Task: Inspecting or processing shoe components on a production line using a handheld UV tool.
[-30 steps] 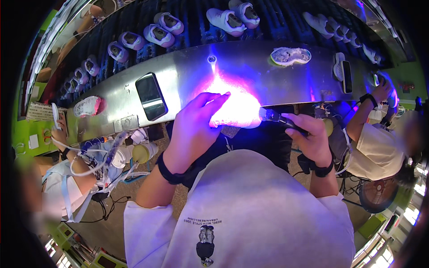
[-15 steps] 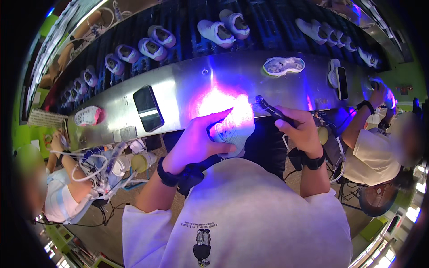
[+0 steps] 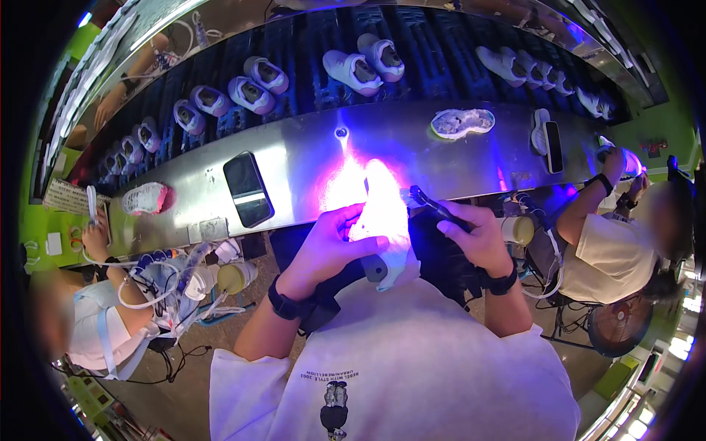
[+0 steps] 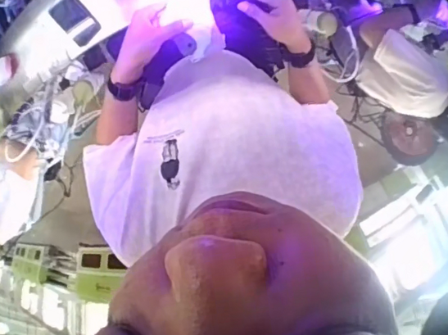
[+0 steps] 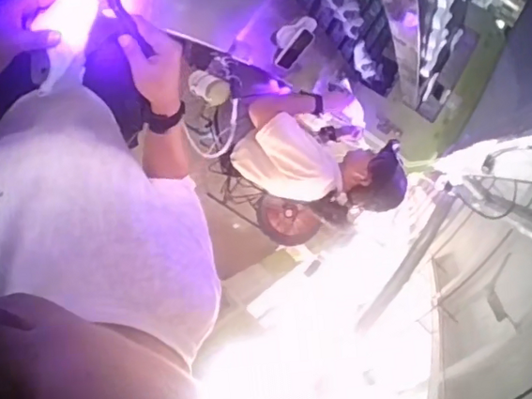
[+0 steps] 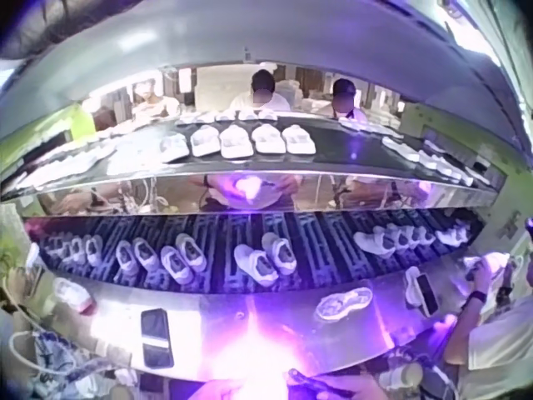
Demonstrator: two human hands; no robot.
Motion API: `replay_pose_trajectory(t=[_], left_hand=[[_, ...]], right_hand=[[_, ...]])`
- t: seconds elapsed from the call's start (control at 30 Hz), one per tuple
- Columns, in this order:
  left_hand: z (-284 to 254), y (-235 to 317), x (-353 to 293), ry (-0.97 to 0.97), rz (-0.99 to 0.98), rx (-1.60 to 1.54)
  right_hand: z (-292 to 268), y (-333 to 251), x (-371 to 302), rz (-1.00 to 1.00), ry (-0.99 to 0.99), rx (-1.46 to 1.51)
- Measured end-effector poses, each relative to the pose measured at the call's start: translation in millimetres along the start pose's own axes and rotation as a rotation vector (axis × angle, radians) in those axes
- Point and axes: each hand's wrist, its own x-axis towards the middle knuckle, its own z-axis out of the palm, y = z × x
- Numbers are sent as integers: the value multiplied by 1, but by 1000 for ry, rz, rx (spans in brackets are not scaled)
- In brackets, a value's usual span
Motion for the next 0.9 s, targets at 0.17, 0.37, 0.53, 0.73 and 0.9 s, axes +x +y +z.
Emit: replay_pose_trajectory(t=[0.17,0.37,0.53,0.73,0.9], left_hand=[[0,-2,-4,101,-12,-26],[10,-4,5,145,-20,63],[14,4,17,219,121,170],[23,-1,34,256,128,267],[27,-2,35,338,117,171]], right_hand=[[9,1,-16,7,-23,-3],[-1,2,3,88,88,-5],[-33,6,-9,207,-162,127],[-54,20,-26,128,-141,8],[-39,20,-37,191,-16,-9]])
